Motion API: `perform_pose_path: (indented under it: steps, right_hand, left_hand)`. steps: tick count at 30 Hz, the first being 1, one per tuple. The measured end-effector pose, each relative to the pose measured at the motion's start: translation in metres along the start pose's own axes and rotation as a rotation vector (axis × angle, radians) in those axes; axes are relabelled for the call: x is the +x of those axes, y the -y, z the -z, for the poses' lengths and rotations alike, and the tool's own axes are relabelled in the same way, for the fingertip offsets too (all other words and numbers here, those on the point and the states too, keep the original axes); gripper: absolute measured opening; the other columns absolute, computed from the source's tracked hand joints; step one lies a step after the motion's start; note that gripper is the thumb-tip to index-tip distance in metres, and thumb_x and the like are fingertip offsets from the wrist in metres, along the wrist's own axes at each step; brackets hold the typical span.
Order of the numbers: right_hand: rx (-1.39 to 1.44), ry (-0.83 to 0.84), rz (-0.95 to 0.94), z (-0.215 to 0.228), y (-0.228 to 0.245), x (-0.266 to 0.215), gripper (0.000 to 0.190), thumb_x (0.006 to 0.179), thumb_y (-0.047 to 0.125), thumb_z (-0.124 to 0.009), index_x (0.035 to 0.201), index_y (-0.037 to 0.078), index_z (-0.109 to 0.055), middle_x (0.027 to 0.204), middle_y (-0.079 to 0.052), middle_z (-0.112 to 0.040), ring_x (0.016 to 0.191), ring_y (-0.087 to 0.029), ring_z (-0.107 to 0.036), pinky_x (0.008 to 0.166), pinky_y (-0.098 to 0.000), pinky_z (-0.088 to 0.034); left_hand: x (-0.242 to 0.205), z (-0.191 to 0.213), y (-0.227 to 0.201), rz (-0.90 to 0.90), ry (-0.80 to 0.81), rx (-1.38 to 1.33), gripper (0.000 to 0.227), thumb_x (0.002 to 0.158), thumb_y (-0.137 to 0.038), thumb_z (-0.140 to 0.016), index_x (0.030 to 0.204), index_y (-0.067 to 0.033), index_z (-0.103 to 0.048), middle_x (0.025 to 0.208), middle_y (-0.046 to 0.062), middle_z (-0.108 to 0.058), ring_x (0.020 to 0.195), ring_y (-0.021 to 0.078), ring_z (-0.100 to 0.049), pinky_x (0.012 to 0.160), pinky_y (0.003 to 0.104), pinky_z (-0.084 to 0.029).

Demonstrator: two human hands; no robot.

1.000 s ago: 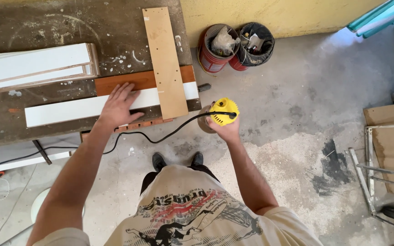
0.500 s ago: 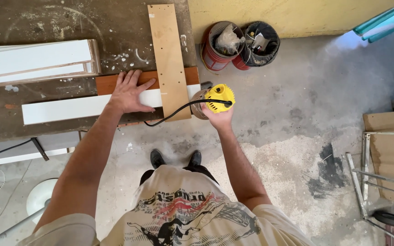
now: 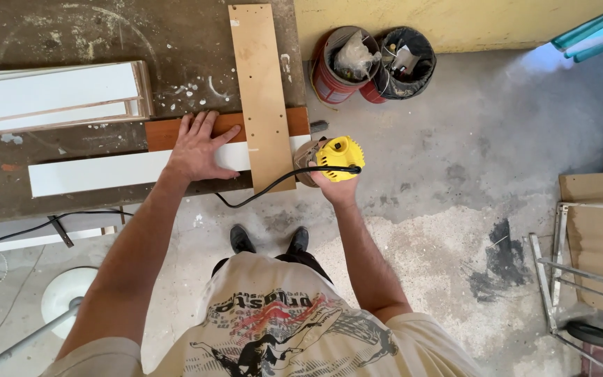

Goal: Using a handheld power router to trim and shape the edges of several white wooden panels on a workbench.

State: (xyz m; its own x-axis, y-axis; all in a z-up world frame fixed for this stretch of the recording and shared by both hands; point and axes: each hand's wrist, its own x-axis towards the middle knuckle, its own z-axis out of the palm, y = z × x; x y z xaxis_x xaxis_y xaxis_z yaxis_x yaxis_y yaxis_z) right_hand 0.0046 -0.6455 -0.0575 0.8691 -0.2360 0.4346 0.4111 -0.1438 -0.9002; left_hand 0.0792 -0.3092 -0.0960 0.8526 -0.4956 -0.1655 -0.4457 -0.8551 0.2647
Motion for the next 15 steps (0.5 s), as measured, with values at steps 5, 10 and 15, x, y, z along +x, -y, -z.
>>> perform_pose_path:
  steps: [5,10,15]
  right_hand:
    - [-0.043,0.021,0.030,-0.003,0.005,0.011,0.037,0.064,-0.004,-0.090,0.094,-0.001,-0.068,0.087,-0.016,-0.074,0.083,-0.018,-0.071,0.082,-0.0359,-0.056]
    - [-0.056,0.030,0.049,-0.007,-0.007,0.013,0.038,0.065,-0.002,-0.091,0.097,0.000,-0.070,0.090,-0.016,-0.075,0.084,-0.021,-0.073,0.084,-0.0384,-0.057]
    - [-0.020,0.033,0.068,-0.009,-0.017,0.014,0.036,0.068,0.000,-0.090,0.099,0.000,-0.071,0.094,-0.015,-0.074,0.087,-0.021,-0.072,0.088,-0.0386,-0.054]
  left_hand:
    - [0.000,-0.002,0.001,-0.020,-0.014,-0.012,0.115,0.055,-0.087,-0.070,0.157,-0.0446,-0.038,0.163,0.019,-0.033,0.153,0.0387,-0.026,0.125,0.056,-0.007]
    - [0.000,-0.002,0.001,-0.029,-0.032,-0.012,0.115,0.055,-0.086,-0.070,0.158,-0.0447,-0.038,0.162,0.019,-0.035,0.152,0.0390,-0.028,0.125,0.057,-0.009]
    - [-0.001,-0.006,0.002,-0.037,-0.073,-0.022,0.114,0.054,-0.084,-0.072,0.157,-0.0438,-0.042,0.161,0.018,-0.036,0.151,0.0385,-0.030,0.125,0.057,-0.009]
